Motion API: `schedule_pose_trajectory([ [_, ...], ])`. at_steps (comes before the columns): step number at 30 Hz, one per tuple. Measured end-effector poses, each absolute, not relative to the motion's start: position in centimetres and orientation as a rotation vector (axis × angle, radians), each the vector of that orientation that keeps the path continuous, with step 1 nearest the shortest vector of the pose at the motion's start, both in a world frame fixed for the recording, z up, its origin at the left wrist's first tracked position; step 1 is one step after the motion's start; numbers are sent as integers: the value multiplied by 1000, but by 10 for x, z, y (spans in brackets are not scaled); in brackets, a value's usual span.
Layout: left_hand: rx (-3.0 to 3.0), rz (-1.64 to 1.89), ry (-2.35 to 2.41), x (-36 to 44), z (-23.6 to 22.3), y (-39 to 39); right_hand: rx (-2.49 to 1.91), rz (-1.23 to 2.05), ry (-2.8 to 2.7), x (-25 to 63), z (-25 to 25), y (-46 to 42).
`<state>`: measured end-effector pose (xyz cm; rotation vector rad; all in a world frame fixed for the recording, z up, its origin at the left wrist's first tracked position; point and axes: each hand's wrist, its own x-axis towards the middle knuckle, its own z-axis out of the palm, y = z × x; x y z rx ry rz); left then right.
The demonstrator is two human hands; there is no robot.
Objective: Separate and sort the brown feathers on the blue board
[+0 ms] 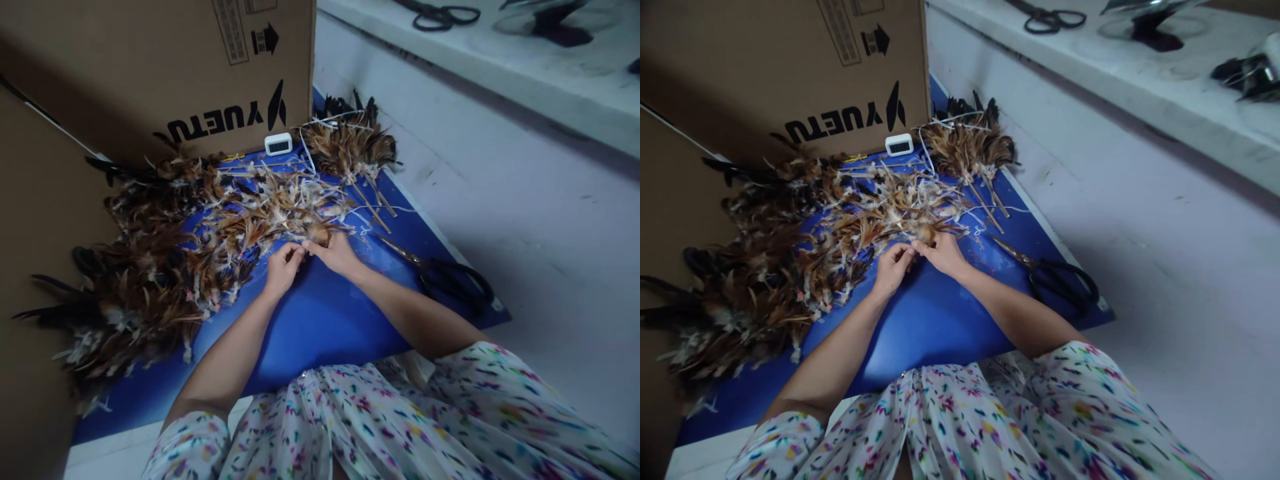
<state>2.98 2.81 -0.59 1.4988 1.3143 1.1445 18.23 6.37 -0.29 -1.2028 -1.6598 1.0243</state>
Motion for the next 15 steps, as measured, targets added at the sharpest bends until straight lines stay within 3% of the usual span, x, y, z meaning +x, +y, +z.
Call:
schedule_pose_trajectory([
  [15, 1418, 1164, 1285, 30, -14, 30, -1189, 1004, -1669, 183, -6, 63],
])
